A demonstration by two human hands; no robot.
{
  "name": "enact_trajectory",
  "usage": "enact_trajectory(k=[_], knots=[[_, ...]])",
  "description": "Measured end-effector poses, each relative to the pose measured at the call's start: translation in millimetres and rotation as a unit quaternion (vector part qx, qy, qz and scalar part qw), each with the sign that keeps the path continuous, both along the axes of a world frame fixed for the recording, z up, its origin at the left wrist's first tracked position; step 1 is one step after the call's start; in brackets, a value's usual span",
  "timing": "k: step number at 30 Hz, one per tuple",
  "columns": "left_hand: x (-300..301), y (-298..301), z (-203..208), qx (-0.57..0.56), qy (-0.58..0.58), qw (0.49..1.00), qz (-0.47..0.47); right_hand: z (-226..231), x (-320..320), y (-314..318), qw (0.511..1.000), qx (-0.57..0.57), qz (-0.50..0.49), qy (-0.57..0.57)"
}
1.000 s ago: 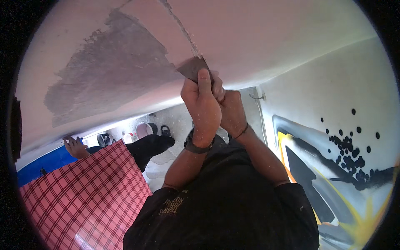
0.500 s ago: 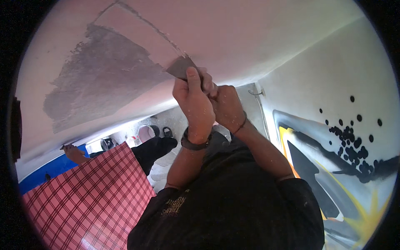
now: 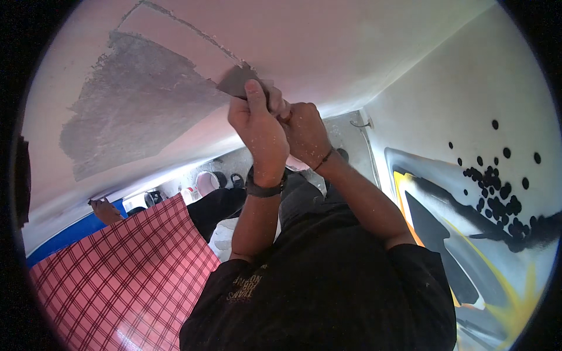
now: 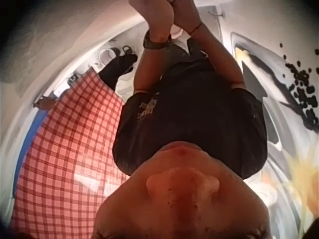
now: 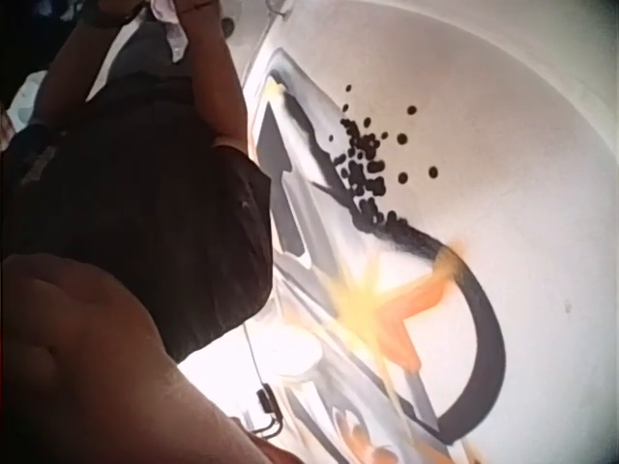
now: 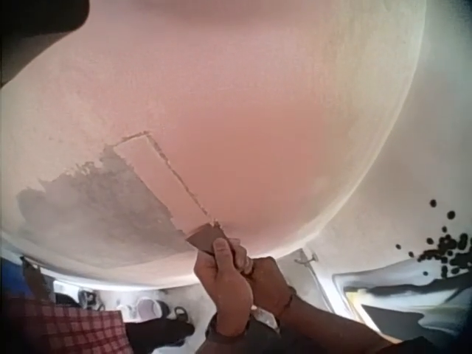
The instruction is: Scraping off a layer of old material or paint from a wall using a putty knife.
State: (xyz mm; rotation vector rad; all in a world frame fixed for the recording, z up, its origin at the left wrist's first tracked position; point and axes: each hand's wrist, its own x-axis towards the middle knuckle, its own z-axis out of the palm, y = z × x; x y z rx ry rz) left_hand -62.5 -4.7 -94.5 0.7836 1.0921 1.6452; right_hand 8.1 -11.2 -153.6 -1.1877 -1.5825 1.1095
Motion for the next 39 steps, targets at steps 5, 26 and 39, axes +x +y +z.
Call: enact_trajectory(k=[5, 26, 39], knots=[[2.1, -6.4, 8.5, -0.021, 0.020, 1.000, -0.008, 5.3, 1.2, -3.6, 0.999, 0.050, 0.002, -0.012], [-10.2, 3.3, 30.9, 0.013, 0.000, 1.000, -0.010, 12.8, -14.4, -7.5, 0.997, 0.073, 0.002, -0.028], [-13.5, 0.1, 99.6, 0.107, 0.077, 0.991, -0.022, 83.8, -8.5, 6.1, 0.990, 0.142, -0.001, -0.001]])
